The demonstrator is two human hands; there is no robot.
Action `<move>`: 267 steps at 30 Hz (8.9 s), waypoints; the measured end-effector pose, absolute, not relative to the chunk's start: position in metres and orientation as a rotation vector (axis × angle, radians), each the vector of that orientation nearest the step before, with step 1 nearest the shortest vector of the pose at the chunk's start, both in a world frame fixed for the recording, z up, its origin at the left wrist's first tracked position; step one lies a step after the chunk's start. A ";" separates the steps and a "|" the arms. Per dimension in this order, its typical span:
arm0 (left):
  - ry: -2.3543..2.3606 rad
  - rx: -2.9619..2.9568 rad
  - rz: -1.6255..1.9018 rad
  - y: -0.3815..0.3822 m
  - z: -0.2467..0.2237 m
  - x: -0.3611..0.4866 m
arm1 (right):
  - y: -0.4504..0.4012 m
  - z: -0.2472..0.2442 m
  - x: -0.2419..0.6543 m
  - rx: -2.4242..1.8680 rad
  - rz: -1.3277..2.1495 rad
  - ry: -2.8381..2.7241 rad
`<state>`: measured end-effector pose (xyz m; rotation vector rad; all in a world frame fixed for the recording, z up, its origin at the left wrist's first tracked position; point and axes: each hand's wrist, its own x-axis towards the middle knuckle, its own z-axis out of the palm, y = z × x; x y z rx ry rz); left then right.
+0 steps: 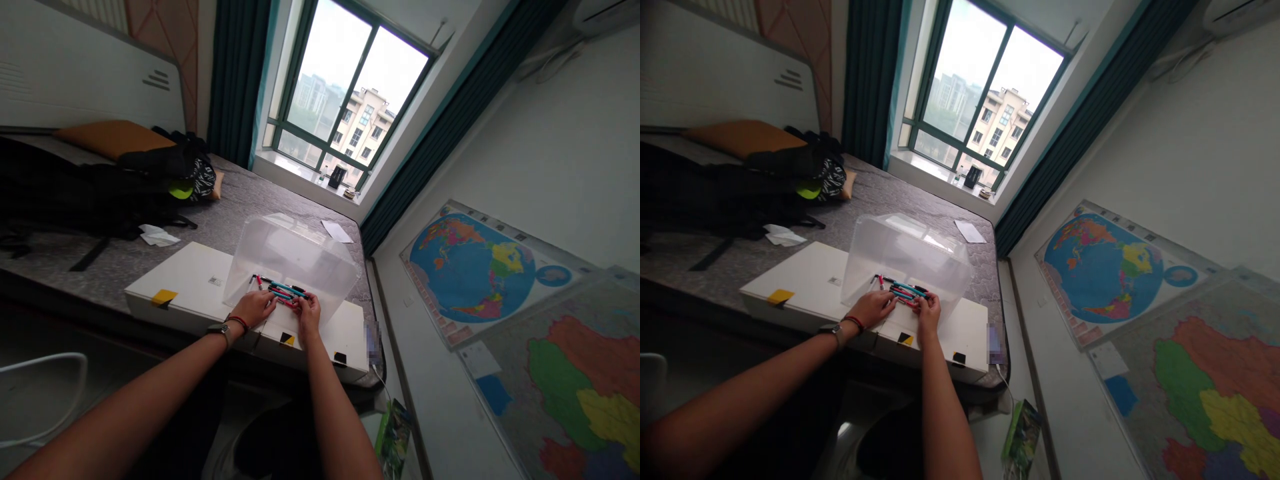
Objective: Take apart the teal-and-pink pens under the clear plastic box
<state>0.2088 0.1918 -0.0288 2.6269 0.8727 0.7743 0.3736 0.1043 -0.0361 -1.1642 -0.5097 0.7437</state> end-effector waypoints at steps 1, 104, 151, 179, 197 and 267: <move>0.884 2.622 0.770 0.192 -0.029 0.209 | 0.104 -0.036 0.373 -1.160 0.747 -0.503; 1.213 2.708 -0.121 0.213 0.041 0.210 | 0.108 -0.032 0.376 -1.307 0.783 -0.621; 0.946 2.709 0.580 0.183 -0.021 0.188 | 0.223 0.078 0.326 -2.062 0.337 -1.774; 0.903 2.699 0.665 0.188 -0.026 0.190 | 0.250 0.051 0.316 -2.117 -0.027 -2.724; 0.925 2.645 0.659 0.187 -0.024 0.189 | 0.253 0.058 0.315 -2.019 0.126 -2.844; 1.117 2.534 0.752 0.190 -0.029 0.193 | 0.210 0.090 0.385 -2.753 0.575 -2.773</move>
